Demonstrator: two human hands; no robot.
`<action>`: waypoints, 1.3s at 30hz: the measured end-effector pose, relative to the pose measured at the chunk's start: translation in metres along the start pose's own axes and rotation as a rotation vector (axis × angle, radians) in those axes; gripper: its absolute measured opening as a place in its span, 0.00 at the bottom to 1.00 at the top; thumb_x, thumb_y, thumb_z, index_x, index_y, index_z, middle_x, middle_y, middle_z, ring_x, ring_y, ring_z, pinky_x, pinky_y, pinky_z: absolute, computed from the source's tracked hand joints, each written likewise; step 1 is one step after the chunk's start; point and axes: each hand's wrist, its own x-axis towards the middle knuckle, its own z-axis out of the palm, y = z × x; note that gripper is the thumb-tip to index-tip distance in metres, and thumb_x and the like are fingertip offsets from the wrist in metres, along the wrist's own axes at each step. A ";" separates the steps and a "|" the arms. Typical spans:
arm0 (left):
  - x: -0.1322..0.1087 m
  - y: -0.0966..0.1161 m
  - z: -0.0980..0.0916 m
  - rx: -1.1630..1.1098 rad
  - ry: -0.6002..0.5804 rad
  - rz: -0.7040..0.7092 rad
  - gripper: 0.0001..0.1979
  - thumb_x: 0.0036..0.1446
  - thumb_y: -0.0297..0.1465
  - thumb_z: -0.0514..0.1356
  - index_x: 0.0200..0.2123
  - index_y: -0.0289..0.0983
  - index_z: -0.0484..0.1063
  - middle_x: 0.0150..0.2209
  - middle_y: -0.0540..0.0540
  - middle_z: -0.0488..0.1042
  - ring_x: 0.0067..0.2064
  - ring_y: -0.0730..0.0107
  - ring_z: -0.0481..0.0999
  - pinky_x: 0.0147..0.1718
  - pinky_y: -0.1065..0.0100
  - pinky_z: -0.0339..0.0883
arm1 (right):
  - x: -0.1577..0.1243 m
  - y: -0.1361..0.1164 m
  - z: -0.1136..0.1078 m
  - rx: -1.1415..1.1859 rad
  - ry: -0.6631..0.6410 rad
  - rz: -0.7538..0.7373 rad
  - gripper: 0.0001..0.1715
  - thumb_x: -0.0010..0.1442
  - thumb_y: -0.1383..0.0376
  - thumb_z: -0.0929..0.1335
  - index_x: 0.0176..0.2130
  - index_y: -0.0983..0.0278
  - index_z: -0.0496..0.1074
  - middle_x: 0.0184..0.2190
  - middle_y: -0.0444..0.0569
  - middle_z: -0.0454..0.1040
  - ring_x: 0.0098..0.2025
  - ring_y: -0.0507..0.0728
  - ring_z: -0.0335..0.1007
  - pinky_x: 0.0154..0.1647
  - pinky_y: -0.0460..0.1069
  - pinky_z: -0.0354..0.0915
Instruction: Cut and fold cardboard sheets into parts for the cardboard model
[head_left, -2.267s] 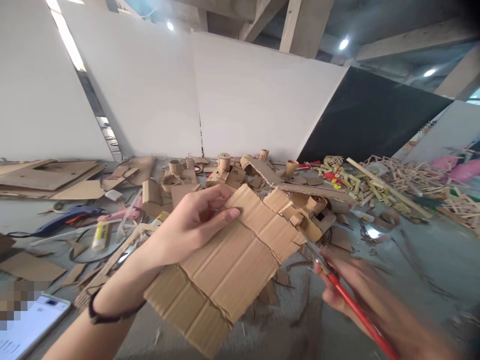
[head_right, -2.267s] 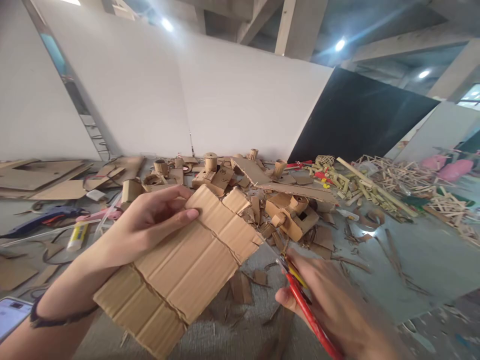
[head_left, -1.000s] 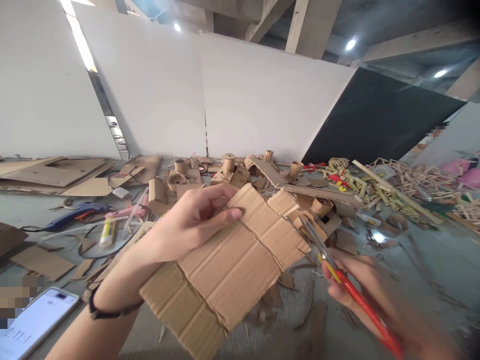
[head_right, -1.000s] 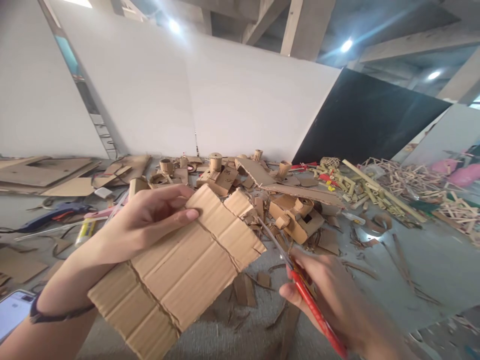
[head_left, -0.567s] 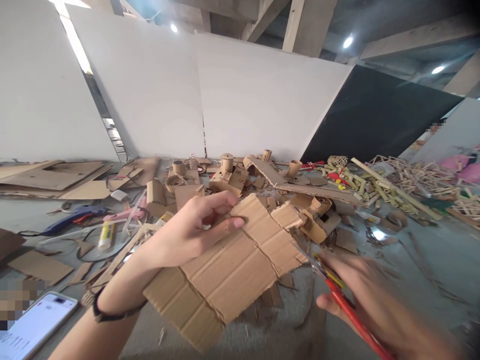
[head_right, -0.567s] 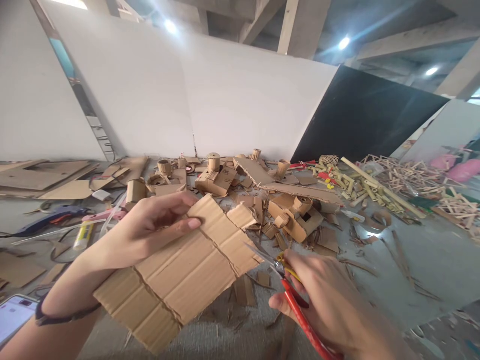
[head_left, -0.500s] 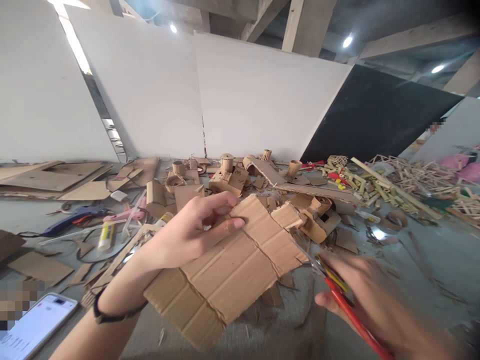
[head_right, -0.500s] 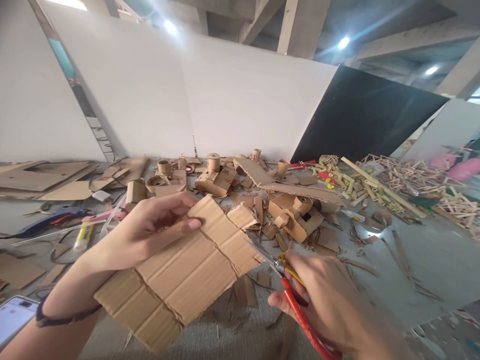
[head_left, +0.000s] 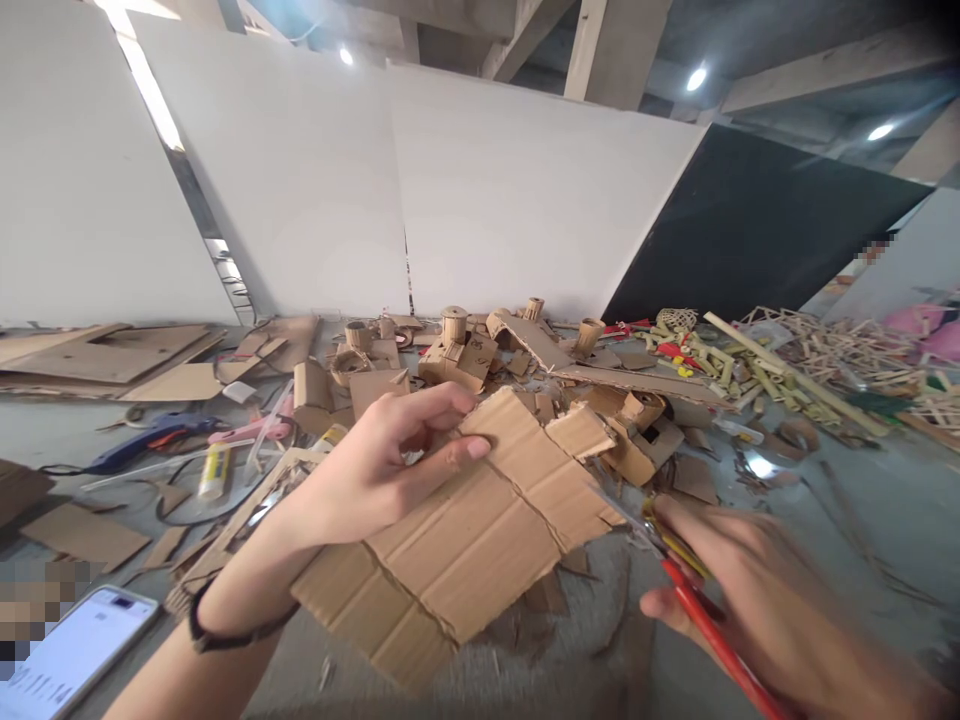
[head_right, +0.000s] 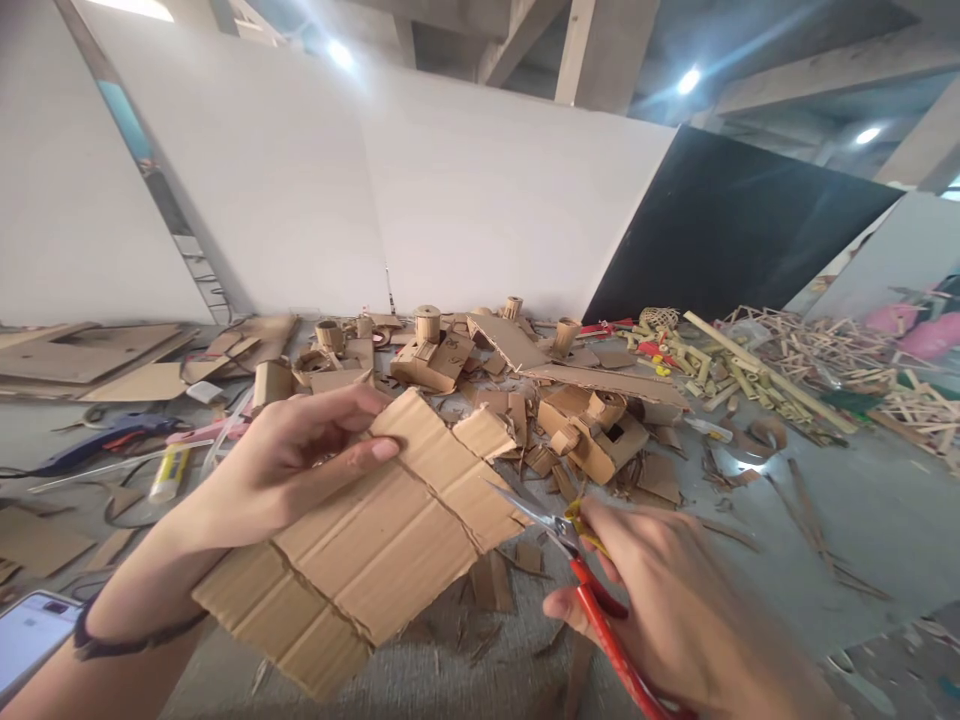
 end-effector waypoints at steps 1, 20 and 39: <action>0.000 0.000 0.001 -0.003 -0.007 0.001 0.10 0.68 0.39 0.60 0.38 0.39 0.73 0.26 0.52 0.71 0.25 0.73 0.65 0.22 0.69 0.55 | 0.000 -0.001 -0.001 -0.014 -0.042 -0.007 0.20 0.64 0.44 0.71 0.37 0.57 0.72 0.26 0.45 0.78 0.25 0.61 0.75 0.27 0.52 0.65; 0.001 -0.001 0.007 -0.209 0.024 -0.026 0.09 0.67 0.38 0.62 0.36 0.39 0.72 0.26 0.52 0.70 0.25 0.74 0.65 0.22 0.69 0.57 | 0.001 0.005 0.007 -0.076 0.330 -0.331 0.26 0.68 0.44 0.70 0.29 0.57 0.62 0.16 0.36 0.64 0.16 0.51 0.61 0.21 0.48 0.55; 0.002 -0.006 0.020 -0.167 -0.085 0.076 0.10 0.70 0.35 0.60 0.35 0.37 0.68 0.23 0.57 0.58 0.24 0.77 0.55 0.23 0.69 0.50 | -0.012 -0.009 -0.003 -0.088 0.172 -0.187 0.19 0.62 0.49 0.75 0.32 0.55 0.67 0.18 0.41 0.73 0.17 0.57 0.70 0.19 0.51 0.61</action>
